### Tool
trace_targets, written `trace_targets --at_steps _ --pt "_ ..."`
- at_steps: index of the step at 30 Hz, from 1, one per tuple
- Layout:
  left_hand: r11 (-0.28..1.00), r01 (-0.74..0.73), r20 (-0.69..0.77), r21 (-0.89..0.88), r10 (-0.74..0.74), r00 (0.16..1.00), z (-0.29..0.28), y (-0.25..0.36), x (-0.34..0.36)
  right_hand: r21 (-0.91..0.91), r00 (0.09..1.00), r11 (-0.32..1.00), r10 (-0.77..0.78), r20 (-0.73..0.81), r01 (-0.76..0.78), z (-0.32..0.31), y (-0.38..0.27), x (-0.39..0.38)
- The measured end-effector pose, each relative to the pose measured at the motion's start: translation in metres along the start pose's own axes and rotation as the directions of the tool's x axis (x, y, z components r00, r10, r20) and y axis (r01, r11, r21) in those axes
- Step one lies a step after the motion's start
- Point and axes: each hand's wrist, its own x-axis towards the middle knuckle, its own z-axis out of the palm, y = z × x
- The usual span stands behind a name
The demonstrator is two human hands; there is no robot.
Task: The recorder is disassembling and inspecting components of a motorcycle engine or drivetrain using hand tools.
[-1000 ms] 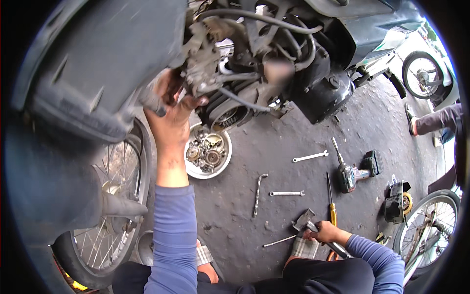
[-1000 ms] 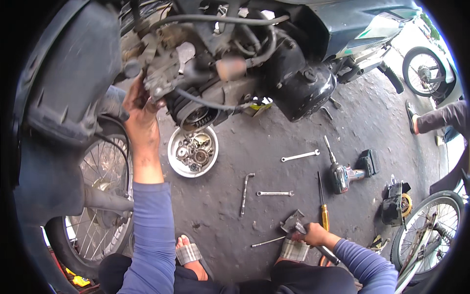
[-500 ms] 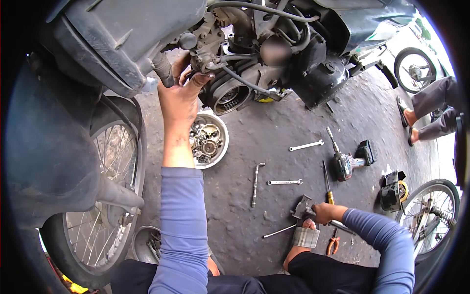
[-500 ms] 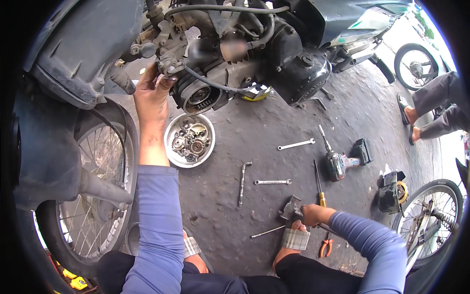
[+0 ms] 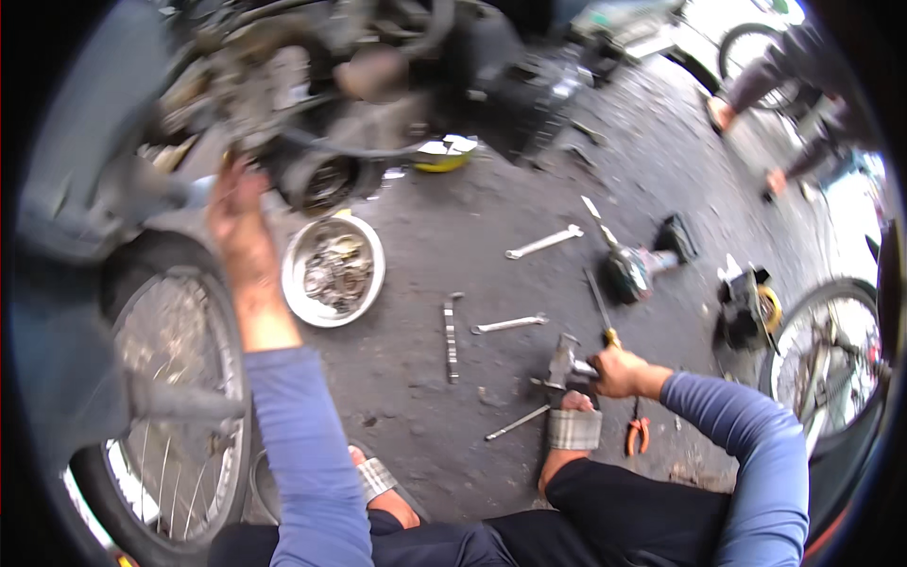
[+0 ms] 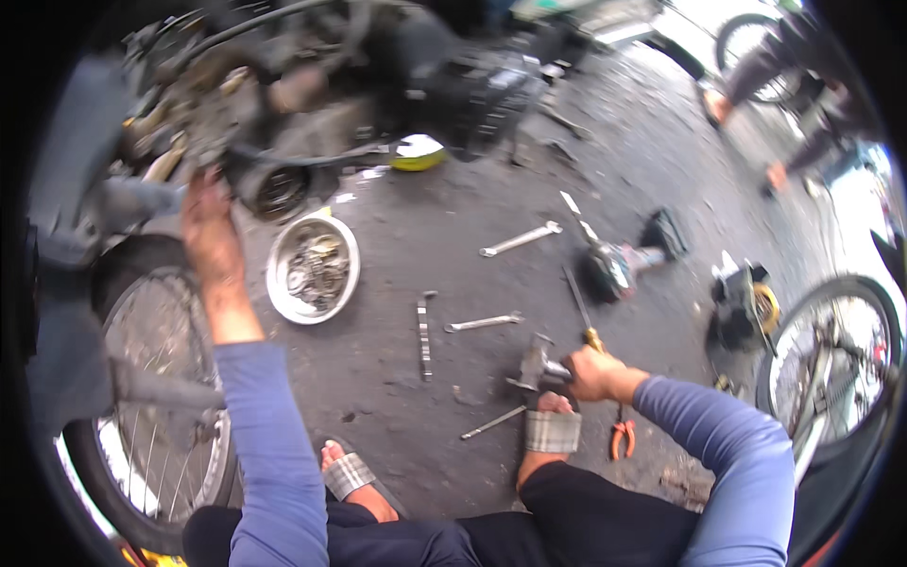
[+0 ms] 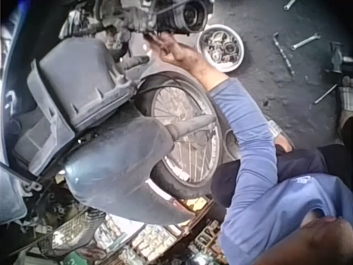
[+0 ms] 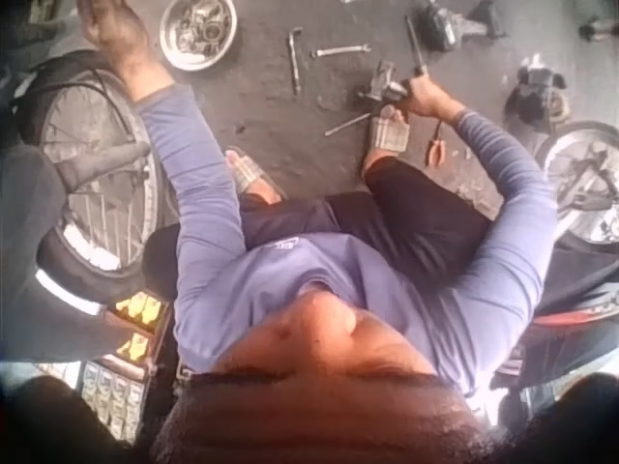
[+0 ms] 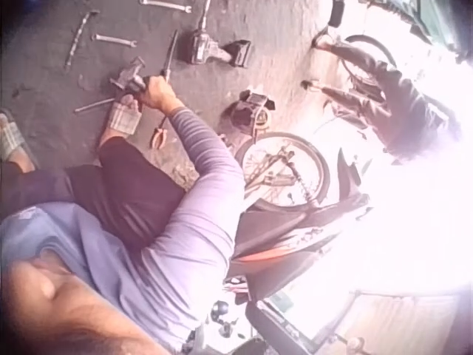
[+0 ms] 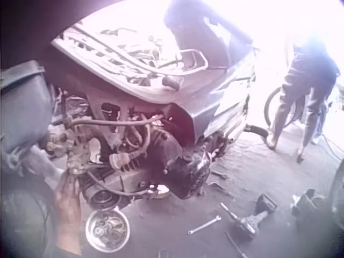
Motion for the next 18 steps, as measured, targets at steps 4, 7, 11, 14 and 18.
trace_targets --at_steps 4,7,11,14,18 --pt "0.910 0.229 -0.288 -0.347 -0.335 0.897 0.014 -0.055 -0.056 0.058 0.967 0.997 0.066 -0.247 -0.053 -0.017 0.056 -0.034" --pt "0.782 0.588 -0.214 0.208 -0.550 0.807 0.053 -0.096 -0.145 0.336 0.854 0.935 0.263 -0.450 -0.111 -0.007 0.108 -0.050" --pt "0.675 0.560 0.526 0.481 -0.733 0.431 0.134 -0.106 -0.278 0.791 0.655 0.606 0.630 -0.418 -0.079 0.044 0.161 -0.044" --pt "0.751 0.430 0.677 0.501 -0.649 0.347 0.188 -0.090 -0.333 0.932 0.626 0.352 0.748 -0.222 -0.090 0.089 0.176 -0.034" --pt "0.767 0.470 0.738 0.436 -0.604 0.301 0.197 -0.075 -0.347 0.793 0.526 0.499 0.805 -0.273 -0.351 0.085 0.177 -0.036"
